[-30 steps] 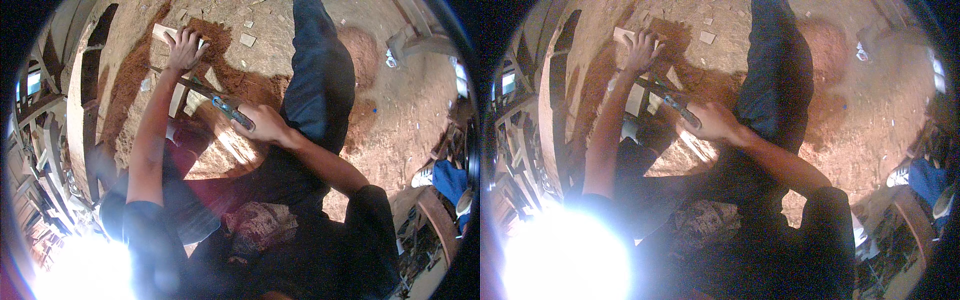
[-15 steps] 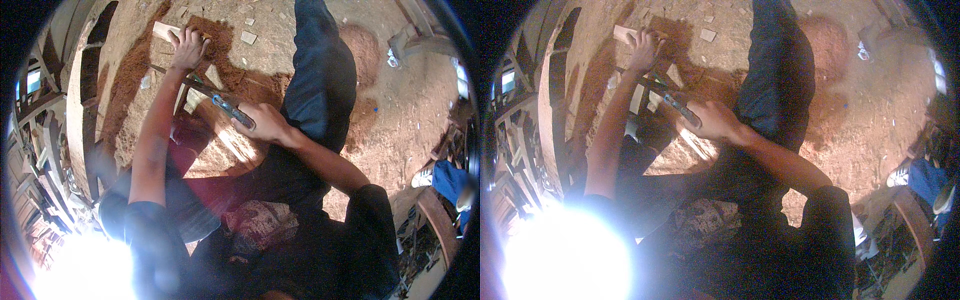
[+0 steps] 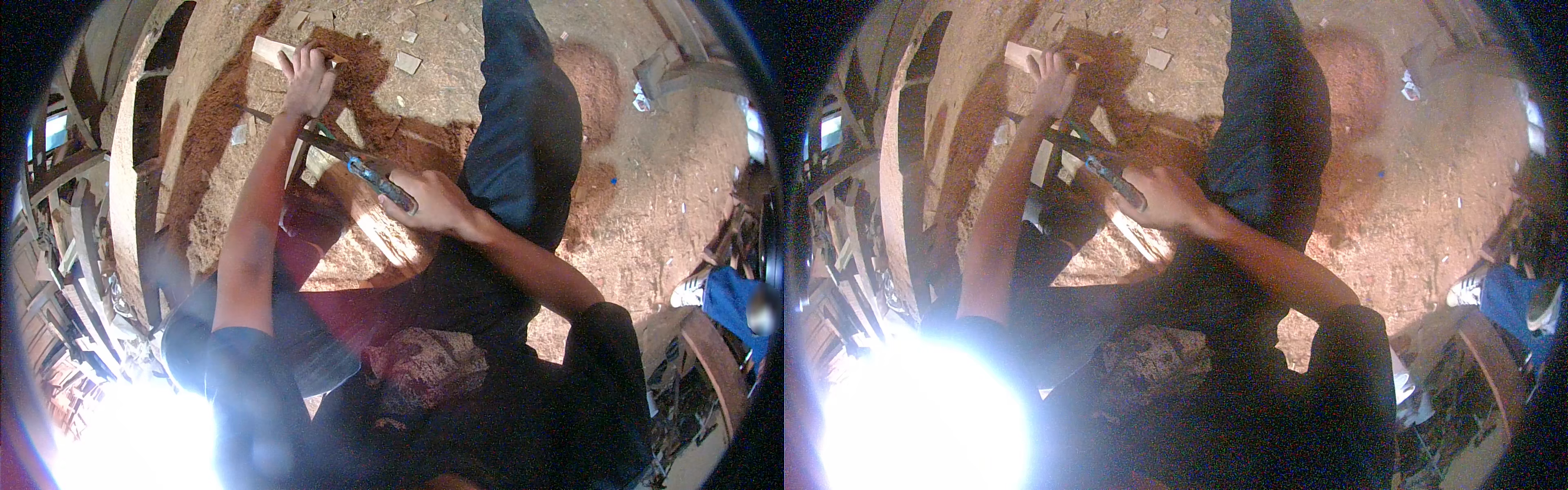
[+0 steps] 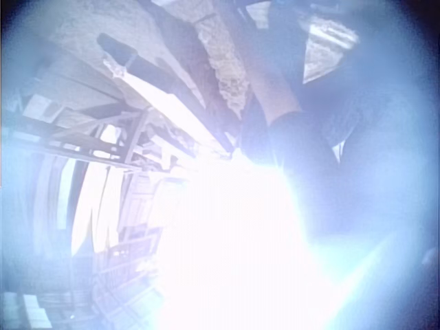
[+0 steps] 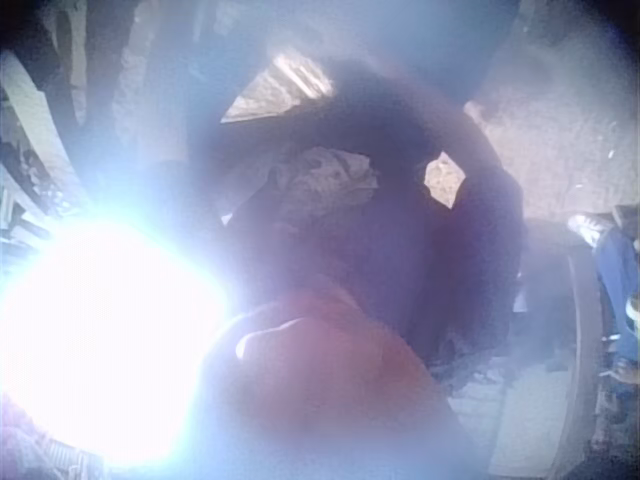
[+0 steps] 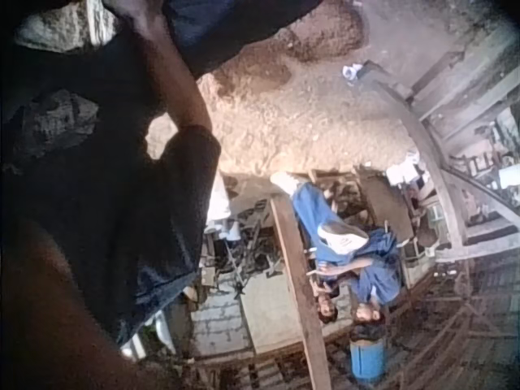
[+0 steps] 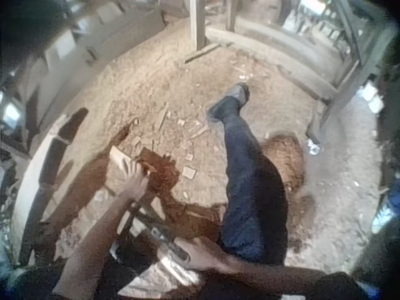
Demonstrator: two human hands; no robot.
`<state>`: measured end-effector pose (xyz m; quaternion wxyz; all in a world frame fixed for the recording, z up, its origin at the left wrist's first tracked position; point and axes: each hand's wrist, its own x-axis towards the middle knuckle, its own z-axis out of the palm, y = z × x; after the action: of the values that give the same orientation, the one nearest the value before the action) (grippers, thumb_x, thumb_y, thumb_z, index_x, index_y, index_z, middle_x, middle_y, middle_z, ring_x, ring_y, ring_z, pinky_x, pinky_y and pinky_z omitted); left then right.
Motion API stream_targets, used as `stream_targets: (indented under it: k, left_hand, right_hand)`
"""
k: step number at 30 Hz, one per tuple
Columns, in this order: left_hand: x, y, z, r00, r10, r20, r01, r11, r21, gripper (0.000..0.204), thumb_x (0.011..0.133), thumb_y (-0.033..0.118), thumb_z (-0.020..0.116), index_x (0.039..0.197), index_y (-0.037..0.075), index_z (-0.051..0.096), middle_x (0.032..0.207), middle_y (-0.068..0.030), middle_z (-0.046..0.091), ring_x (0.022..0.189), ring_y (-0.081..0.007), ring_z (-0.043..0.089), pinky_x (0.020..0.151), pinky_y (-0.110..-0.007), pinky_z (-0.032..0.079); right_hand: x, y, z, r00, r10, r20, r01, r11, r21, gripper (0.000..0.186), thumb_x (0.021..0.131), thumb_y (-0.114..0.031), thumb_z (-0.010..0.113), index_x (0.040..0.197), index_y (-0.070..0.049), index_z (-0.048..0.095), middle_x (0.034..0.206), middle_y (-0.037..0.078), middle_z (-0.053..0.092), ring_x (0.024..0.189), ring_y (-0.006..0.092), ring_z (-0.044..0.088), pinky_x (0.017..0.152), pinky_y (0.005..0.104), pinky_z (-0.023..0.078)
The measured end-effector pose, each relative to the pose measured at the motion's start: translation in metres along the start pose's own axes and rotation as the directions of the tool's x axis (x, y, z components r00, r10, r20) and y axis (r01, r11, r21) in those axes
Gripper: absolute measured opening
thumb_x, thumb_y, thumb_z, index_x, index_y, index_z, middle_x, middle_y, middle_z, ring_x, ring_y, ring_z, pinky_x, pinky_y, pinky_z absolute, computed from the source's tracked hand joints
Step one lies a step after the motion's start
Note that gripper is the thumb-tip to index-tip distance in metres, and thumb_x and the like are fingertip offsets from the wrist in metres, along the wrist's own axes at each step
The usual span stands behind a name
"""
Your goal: The person sits on the floor and uses a hand saw to cut a small piece of wood placed on a support. The person holds the wood with one hand and saws with the other, producing sawdust.
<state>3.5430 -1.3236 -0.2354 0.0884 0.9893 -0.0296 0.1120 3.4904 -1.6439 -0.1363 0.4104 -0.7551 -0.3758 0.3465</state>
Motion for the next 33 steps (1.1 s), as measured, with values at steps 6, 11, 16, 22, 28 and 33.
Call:
stream_targets:
  k: [6, 11, 16, 22, 28, 33]
  left_hand:
    - [0.001, -0.008, -0.003, 1.0, 0.027, 0.0, -0.027, 0.981, -0.193, 0.046, 0.089, 0.028, 0.049, 0.126, 0.002, 0.04, 0.145, -0.0204, 0.034, 0.143, -0.0377, 0.019, 0.111, -0.068, -0.002]
    - [0.009, -0.023, -0.032, 0.976, 0.028, 0.217, 0.017, 0.979, -0.203, 0.071, 0.09, 0.044, 0.059, 0.148, 0.017, 0.03, 0.151, -0.0155, 0.031, 0.144, -0.0361, 0.019, 0.113, -0.063, 0.007]
    - [0.042, -0.005, -0.068, 0.928, -0.017, 0.373, -0.04, 0.989, 0.145, 0.056, 0.079, 0.05, 0.071, 0.127, 0.025, 0.06, 0.137, -0.0086, 0.049, 0.132, -0.0337, 0.04, 0.105, -0.056, 0.028]
    - [0.056, -0.016, -0.08, 0.871, 0.079, 0.484, -0.178, 0.971, 0.162, 0.048, 0.074, 0.054, 0.073, 0.11, 0.023, 0.07, 0.122, -0.0077, 0.061, 0.122, -0.0287, 0.051, 0.1, -0.049, 0.038]
    - [0.054, -0.006, -0.074, 0.925, -0.148, 0.35, 0.121, 0.988, 0.096, 0.06, 0.07, 0.056, 0.077, 0.113, 0.016, 0.069, 0.105, -0.0172, 0.066, 0.093, -0.0385, 0.066, 0.081, -0.047, 0.053]
    - [0.046, -0.019, -0.064, 0.932, -0.12, 0.342, 0.146, 0.988, -0.054, 0.059, 0.069, 0.052, 0.079, 0.111, 0.011, 0.07, 0.097, -0.0202, 0.07, 0.094, -0.0375, 0.067, 0.083, -0.046, 0.053]
  right_hand:
    - [0.0, 0.005, 0.004, 0.999, -0.039, -0.036, 0.039, 0.999, -0.006, 0.03, 0.089, -0.04, 0.061, 0.087, -0.01, 0.056, 0.061, 0.016, 0.058, 0.058, 0.0389, 0.062, 0.054, 0.0484, 0.048]
    - [0.001, 0.003, 0.002, 0.999, 0.019, 0.032, -0.018, 1.0, -0.024, 0.029, 0.09, -0.039, 0.059, 0.09, -0.01, 0.056, 0.066, 0.017, 0.061, 0.062, 0.0399, 0.063, 0.056, 0.05, 0.049]
    - [-0.001, 0.005, 0.002, 1.0, 0.024, 0.014, -0.023, 1.0, -0.018, 0.027, 0.089, -0.037, 0.06, 0.092, -0.01, 0.057, 0.072, 0.018, 0.063, 0.065, 0.0413, 0.063, 0.059, 0.0508, 0.05]
    - [0.0, 0.001, 0.001, 0.999, 0.018, 0.042, -0.018, 1.0, 0.009, 0.024, 0.087, -0.032, 0.062, 0.093, -0.009, 0.056, 0.074, 0.02, 0.063, 0.069, 0.0422, 0.063, 0.06, 0.0506, 0.05]
    - [-0.001, 0.005, 0.002, 1.0, -0.021, -0.017, 0.021, 1.0, 0.009, 0.023, 0.087, -0.03, 0.063, 0.09, -0.009, 0.056, 0.071, 0.019, 0.061, 0.067, 0.0425, 0.063, 0.06, 0.05, 0.05]
    - [0.0, 0.001, 0.003, 1.0, 0.009, -0.001, -0.009, 1.0, 0.022, 0.025, 0.087, -0.033, 0.062, 0.089, -0.008, 0.057, 0.07, 0.019, 0.061, 0.068, 0.0431, 0.063, 0.06, 0.0507, 0.05]
